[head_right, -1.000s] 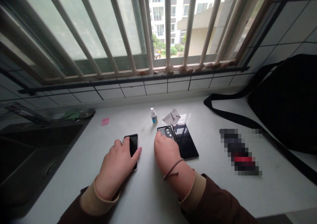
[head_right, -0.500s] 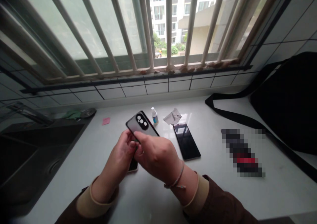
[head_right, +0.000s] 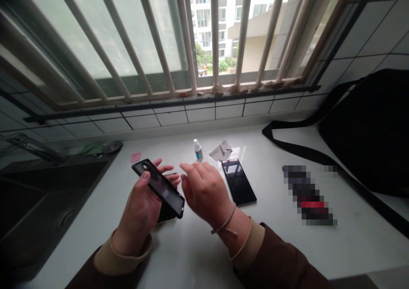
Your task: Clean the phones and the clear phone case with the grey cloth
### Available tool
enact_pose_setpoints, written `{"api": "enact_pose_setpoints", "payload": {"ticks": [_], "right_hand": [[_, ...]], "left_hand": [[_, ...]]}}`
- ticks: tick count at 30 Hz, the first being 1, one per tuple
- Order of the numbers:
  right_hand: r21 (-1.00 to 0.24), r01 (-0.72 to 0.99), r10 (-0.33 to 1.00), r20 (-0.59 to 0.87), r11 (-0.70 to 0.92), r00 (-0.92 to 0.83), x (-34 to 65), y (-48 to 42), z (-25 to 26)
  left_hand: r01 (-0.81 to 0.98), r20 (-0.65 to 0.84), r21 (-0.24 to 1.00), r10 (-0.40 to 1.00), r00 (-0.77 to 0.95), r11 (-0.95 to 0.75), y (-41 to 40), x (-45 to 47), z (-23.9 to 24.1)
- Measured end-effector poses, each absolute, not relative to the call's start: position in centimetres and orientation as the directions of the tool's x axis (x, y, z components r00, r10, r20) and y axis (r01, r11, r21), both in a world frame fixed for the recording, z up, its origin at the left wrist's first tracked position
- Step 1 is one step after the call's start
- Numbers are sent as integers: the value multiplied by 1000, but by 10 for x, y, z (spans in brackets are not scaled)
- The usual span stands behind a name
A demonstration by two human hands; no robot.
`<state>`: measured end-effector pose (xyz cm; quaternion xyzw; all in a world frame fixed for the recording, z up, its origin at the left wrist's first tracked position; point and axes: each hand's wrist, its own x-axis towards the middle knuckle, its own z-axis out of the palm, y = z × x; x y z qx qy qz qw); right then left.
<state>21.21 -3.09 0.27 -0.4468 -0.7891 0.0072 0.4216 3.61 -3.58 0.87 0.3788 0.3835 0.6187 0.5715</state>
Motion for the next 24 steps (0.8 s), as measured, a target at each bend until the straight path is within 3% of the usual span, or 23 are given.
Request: {"api": "enact_pose_setpoints", "payload": {"ticks": [3, 8, 13, 24], "right_hand": [[-343, 908, 864, 502, 239, -38, 219, -21, 0], [-143, 974, 950, 237, -174, 205, 231, -7, -13], [-50, 963, 964, 9, -266, 266, 237, -6, -15], [-64, 945, 942, -116, -322, 313, 252, -1, -8]], "left_hand": [[-428, -15, 904, 999, -52, -9, -34, 37, 8], [-366, -14, 931, 1000, -13, 8, -36, 37, 5], [-291, -3, 957, 1000, 5, 4, -37, 34, 4], [-279, -19, 960, 999, 41, 30, -37, 32, 1]]}}
